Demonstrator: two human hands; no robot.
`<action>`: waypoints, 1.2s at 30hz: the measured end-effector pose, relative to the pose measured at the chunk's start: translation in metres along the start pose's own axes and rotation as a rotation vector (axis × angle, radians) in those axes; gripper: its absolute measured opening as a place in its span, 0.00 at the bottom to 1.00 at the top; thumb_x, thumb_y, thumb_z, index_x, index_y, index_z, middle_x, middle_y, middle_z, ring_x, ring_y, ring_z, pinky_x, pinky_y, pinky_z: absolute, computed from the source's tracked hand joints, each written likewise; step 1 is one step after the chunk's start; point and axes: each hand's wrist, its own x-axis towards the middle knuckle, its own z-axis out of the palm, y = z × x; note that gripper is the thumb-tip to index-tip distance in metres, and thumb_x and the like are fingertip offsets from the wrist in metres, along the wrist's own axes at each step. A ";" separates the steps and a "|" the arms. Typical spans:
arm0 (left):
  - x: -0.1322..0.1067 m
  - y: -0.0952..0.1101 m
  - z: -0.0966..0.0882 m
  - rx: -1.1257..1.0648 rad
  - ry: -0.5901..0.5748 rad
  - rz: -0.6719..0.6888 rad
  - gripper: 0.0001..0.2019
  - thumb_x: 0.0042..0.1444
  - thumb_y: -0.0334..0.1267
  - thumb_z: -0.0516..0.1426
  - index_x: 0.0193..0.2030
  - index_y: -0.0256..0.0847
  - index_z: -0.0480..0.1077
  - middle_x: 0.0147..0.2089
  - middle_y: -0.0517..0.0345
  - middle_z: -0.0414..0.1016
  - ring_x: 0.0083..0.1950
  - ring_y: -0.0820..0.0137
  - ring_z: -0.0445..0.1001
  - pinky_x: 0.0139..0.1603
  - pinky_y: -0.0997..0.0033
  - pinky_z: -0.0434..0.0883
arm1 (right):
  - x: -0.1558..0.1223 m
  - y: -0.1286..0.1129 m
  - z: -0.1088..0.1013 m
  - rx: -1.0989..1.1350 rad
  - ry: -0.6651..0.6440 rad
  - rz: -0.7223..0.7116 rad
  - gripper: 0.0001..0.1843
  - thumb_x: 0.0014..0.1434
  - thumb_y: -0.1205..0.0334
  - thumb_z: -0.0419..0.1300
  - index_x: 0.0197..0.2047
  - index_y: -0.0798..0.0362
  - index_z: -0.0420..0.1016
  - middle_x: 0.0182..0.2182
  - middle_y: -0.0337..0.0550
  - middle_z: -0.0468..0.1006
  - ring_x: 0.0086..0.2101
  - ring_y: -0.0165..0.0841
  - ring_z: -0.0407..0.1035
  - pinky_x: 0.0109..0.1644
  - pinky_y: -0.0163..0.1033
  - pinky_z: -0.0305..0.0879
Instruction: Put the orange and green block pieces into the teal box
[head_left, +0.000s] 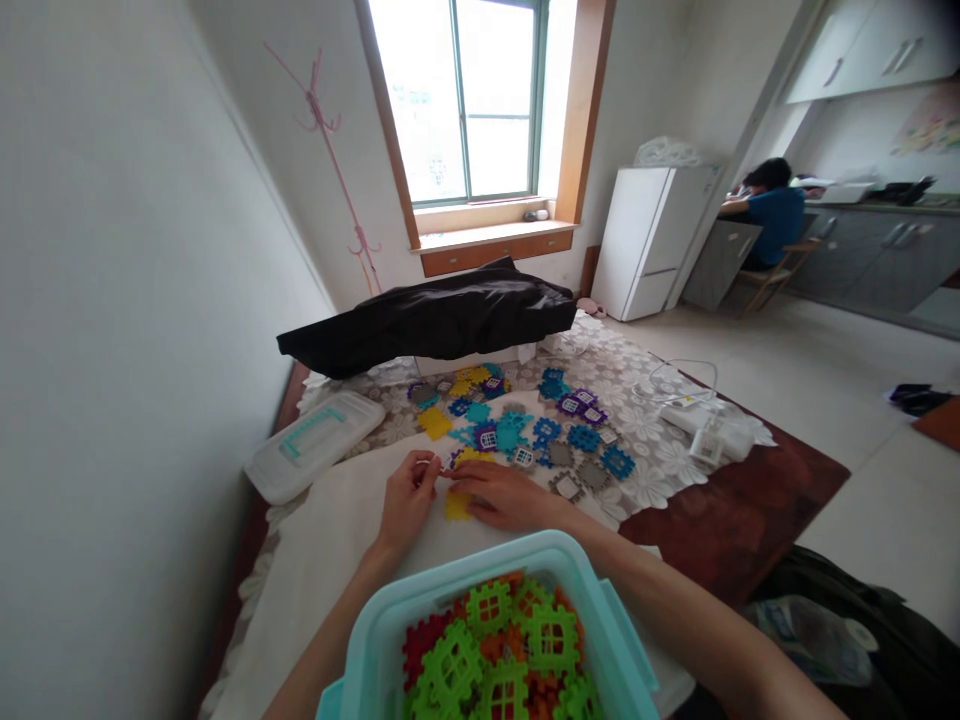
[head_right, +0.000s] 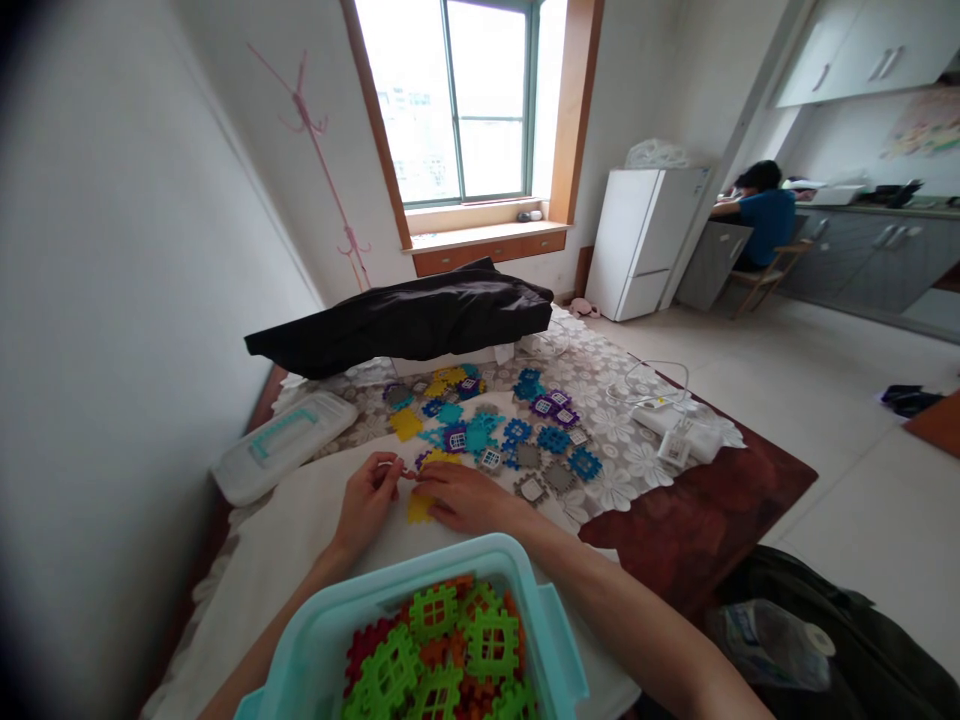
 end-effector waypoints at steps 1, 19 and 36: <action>0.000 0.000 0.000 0.003 -0.008 0.005 0.18 0.63 0.56 0.59 0.44 0.43 0.69 0.33 0.58 0.80 0.26 0.69 0.71 0.28 0.71 0.67 | 0.000 -0.001 0.000 0.004 -0.004 -0.001 0.20 0.69 0.65 0.58 0.63 0.52 0.74 0.66 0.50 0.71 0.67 0.37 0.62 0.72 0.43 0.59; -0.005 0.010 0.002 -0.017 -0.116 0.004 0.17 0.66 0.56 0.56 0.40 0.43 0.67 0.32 0.57 0.80 0.24 0.71 0.70 0.27 0.72 0.66 | 0.002 -0.007 -0.001 -0.071 -0.036 -0.039 0.16 0.72 0.65 0.53 0.58 0.55 0.76 0.59 0.51 0.77 0.60 0.36 0.70 0.66 0.41 0.67; 0.001 0.000 -0.001 0.046 -0.012 0.007 0.17 0.64 0.55 0.59 0.42 0.43 0.71 0.36 0.54 0.83 0.26 0.69 0.72 0.30 0.70 0.70 | 0.005 -0.013 -0.003 -0.179 -0.004 -0.099 0.13 0.72 0.66 0.53 0.48 0.52 0.80 0.44 0.47 0.84 0.48 0.36 0.75 0.58 0.40 0.69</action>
